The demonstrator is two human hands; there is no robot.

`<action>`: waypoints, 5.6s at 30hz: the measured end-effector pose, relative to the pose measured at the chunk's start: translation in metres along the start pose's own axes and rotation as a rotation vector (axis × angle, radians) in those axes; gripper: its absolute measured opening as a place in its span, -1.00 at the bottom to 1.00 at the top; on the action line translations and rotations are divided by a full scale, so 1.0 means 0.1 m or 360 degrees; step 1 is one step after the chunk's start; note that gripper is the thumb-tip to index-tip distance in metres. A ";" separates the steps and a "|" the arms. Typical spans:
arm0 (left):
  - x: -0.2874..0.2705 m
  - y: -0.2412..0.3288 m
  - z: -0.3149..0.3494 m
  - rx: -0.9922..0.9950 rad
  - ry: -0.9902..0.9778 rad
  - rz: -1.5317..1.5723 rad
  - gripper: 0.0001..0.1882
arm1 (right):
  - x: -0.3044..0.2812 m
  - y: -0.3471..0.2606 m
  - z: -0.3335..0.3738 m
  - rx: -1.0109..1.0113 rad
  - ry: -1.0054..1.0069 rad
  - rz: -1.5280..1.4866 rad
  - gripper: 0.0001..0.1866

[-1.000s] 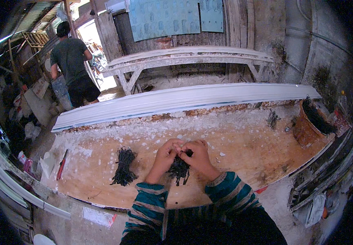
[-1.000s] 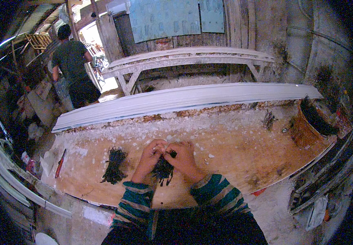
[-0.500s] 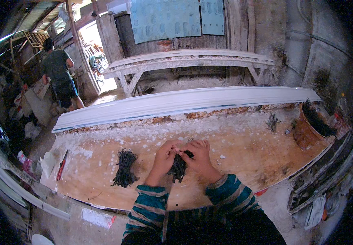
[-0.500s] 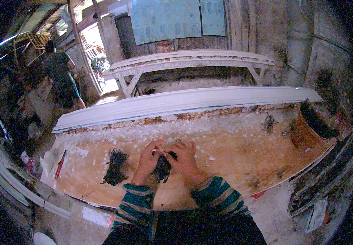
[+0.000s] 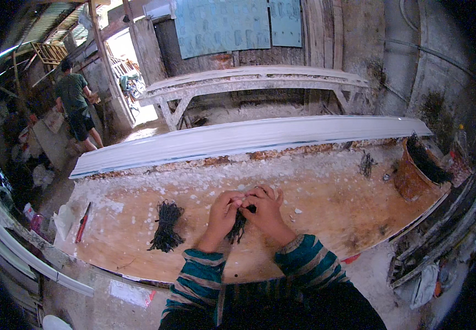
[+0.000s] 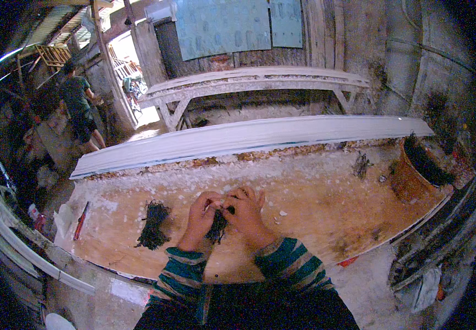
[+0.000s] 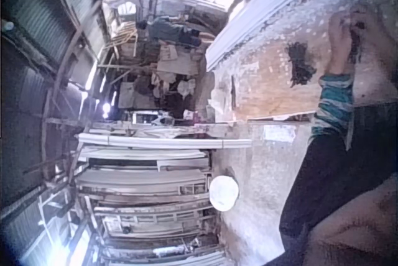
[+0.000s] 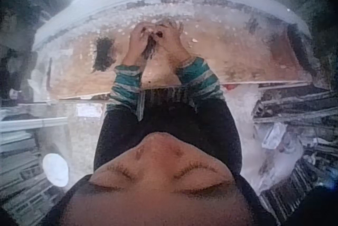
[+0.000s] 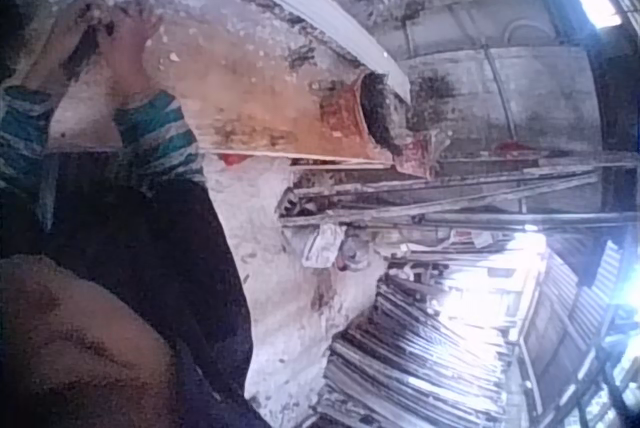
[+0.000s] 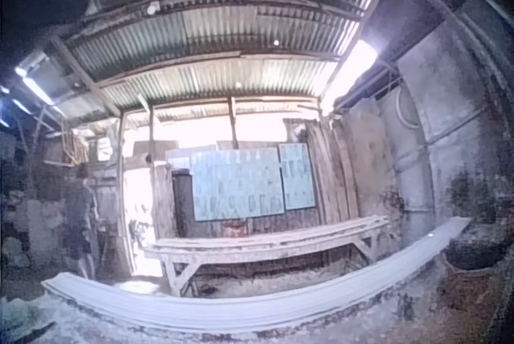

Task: The person gathers and aligns bundles of black cables on a wooden workbench, then ties them together using thin wire. The person repeatedly picks up cable bundles, straightens them, and secures them with wire ties.

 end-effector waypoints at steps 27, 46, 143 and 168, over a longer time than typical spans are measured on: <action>0.40 -0.23 0.23 -0.0984 -0.0671 0.1197 -0.57 | -0.62 -0.36 0.05 -0.0310 0.0545 -0.0137 -0.92; 0.16 -0.45 0.08 -0.0761 -0.0139 0.1000 -0.64 | -0.60 -0.41 0.05 -0.0365 0.0490 -0.0215 -0.87; -2.85 -0.70 1.02 -0.1128 0.0377 -0.0760 -0.35 | -0.36 0.09 -0.03 -0.0189 0.0536 -0.0830 -0.80; 0.32 0.29 0.28 0.0181 -0.0325 -0.0628 -0.43 | -3.66 1.97 0.57 0.0409 0.0870 0.1011 -0.62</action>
Point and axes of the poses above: each hand's wrist, its own z-axis away from the middle knuckle, its own x-axis out of the palm, y = z × x, the point moved 10 cm from there along -z, towards the middle knuckle, and after that the axes turned 2 degrees about -x, right-handed, at the moved point
